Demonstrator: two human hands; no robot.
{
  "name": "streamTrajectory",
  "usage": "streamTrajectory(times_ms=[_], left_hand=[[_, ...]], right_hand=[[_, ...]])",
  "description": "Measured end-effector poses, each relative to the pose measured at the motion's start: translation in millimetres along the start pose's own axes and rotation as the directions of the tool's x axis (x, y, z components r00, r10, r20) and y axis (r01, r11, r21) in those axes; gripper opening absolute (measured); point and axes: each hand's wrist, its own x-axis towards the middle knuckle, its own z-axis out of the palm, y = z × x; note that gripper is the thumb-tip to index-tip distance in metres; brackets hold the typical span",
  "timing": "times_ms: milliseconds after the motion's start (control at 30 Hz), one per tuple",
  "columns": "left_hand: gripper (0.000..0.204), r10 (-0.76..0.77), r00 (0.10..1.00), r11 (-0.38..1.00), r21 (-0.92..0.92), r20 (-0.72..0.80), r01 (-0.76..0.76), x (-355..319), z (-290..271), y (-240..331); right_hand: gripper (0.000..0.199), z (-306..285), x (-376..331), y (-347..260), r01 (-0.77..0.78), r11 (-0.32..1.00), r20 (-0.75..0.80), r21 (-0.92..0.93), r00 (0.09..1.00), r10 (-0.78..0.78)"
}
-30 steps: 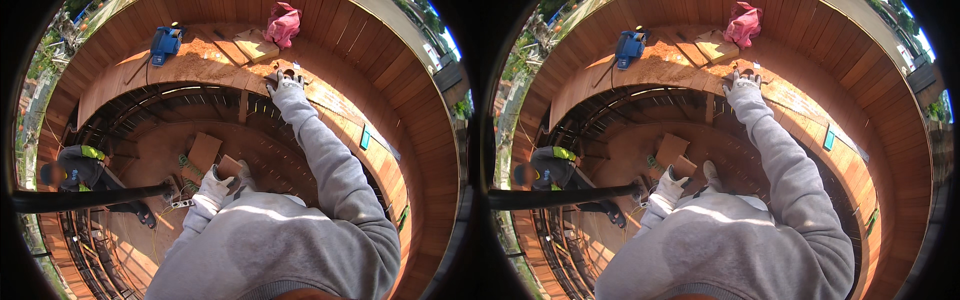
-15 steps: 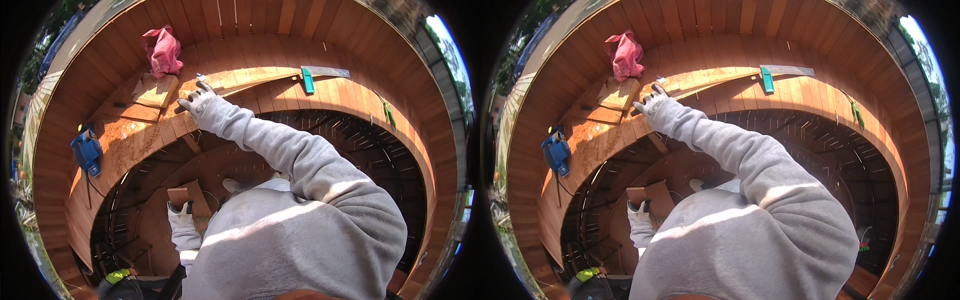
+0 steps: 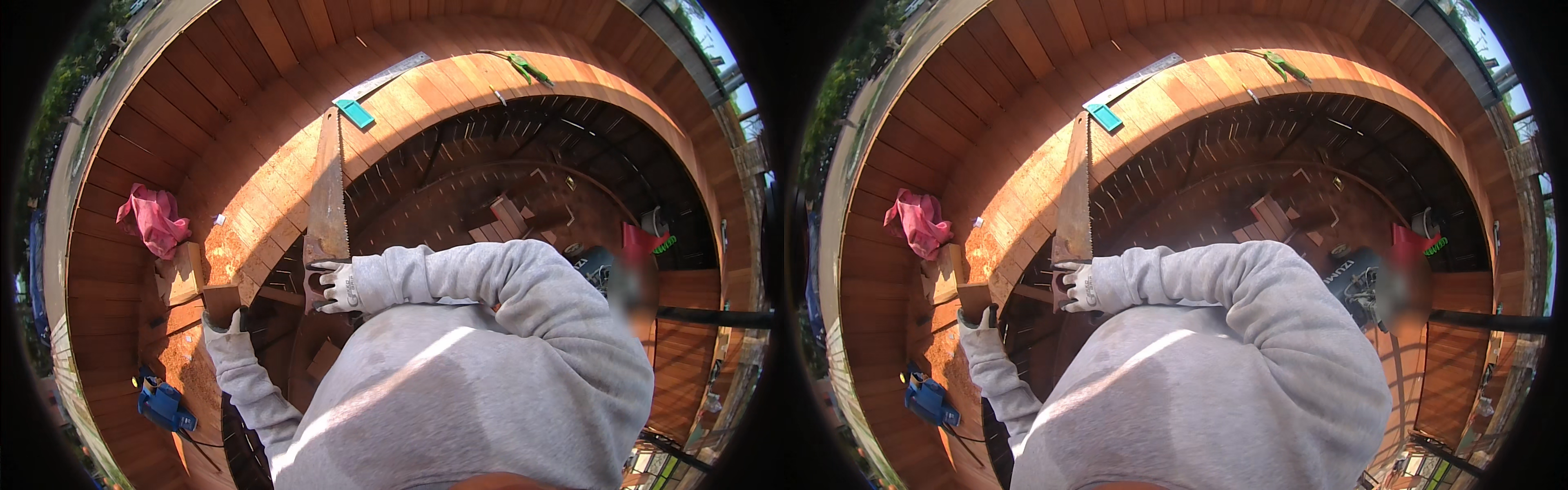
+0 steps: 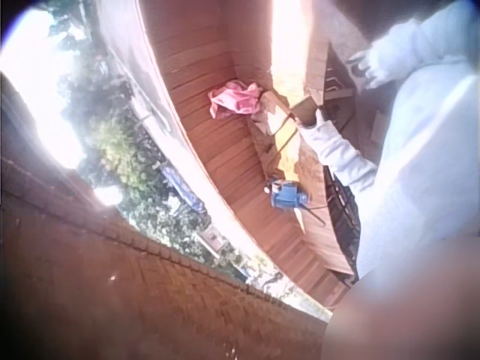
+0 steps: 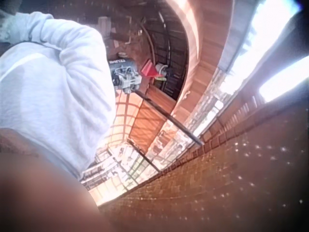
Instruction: The person assembles a small wooden structure by arranging slats, measuring and cutting wood, and fastening pieces together using a nail gun. The person also uses a hand saw and square to prepare additional components.
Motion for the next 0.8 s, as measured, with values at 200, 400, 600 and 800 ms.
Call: streamTrajectory(times_ms=[200,400,600,800], left_hand=[[0.073,0.190,0.955,0.817,0.502,0.230,-0.283,37.1,78.7,71.0],[0.083,0.005,0.958,0.650,0.727,0.287,-0.221,56.6,145.7,132.3],[0.084,-0.038,0.946,0.670,0.711,0.322,-0.215,52.1,170.5,133.4],[0.082,0.021,0.935,0.609,0.737,0.354,-0.293,37.9,190.2,131.5]], right_hand=[[0.044,-12.1,-43.4,-1.8,-0.134,0.991,0.213,0.022,0.969,0.126],[0.062,-26.5,-73.5,7.9,-0.260,0.965,0.315,-0.018,0.915,0.252],[0.067,-21.0,-104.0,-7.9,-0.490,0.839,0.240,-0.238,0.807,0.540],[0.069,-37.8,-140.4,-6.0,-0.801,0.596,-0.192,-0.060,0.595,0.780]])
